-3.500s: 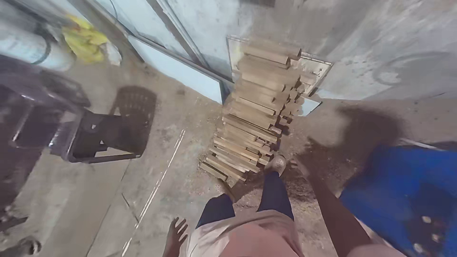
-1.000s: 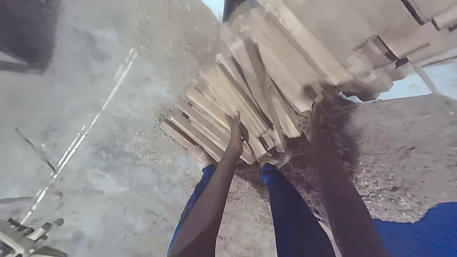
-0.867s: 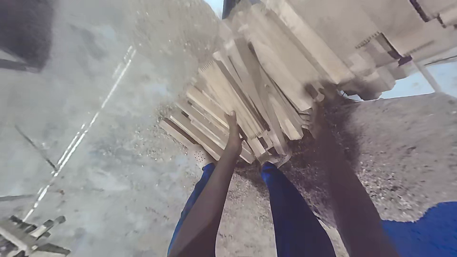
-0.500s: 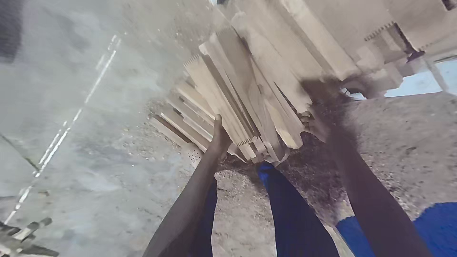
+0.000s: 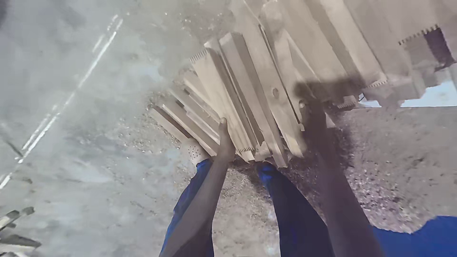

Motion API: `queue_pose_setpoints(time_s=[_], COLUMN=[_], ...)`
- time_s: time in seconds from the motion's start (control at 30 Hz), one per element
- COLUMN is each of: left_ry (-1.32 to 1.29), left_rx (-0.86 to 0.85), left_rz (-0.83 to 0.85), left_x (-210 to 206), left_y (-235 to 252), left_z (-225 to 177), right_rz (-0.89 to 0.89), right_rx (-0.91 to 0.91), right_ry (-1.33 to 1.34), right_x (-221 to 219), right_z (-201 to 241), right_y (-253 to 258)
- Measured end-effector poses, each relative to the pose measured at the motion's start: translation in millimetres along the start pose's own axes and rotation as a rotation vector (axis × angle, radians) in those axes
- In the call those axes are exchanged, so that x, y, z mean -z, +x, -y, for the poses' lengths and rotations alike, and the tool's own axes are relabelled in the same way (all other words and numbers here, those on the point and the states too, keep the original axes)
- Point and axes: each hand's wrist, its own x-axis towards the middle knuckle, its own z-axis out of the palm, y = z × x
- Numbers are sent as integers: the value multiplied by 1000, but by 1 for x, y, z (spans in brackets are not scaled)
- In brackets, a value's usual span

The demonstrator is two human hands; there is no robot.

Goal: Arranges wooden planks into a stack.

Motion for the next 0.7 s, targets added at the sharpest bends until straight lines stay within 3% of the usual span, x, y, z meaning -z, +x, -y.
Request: queue_pose_setpoints(time_s=[0.1, 0.23, 0.33, 0.43, 0.53, 0.6, 0.7], left_ry=[-60, -151, -194, -170, -104, 2, 148], left_rx=[-16, 16, 25, 43, 30, 12, -5], left_rz=[37, 46, 102, 134, 106, 95, 120], left_x=[3, 7, 12, 14, 7, 3, -8], left_y=[6, 7, 10, 11, 10, 8, 2], left_z=[3, -1, -4, -5, -7, -9, -14], right_rz=[73, -108, -155, -148, -31, 83, 278], right_rx=[134, 158, 13, -141, -179, -103, -12], right_ry=[-133, -233, -106, -135, -73, 47, 79], right_x=[-15, -57, -68, -51, -7, 11, 9], right_z=[15, 35, 58, 76, 72, 47, 14], right_y=[0, -19, -40, -54, -43, -22, 7])
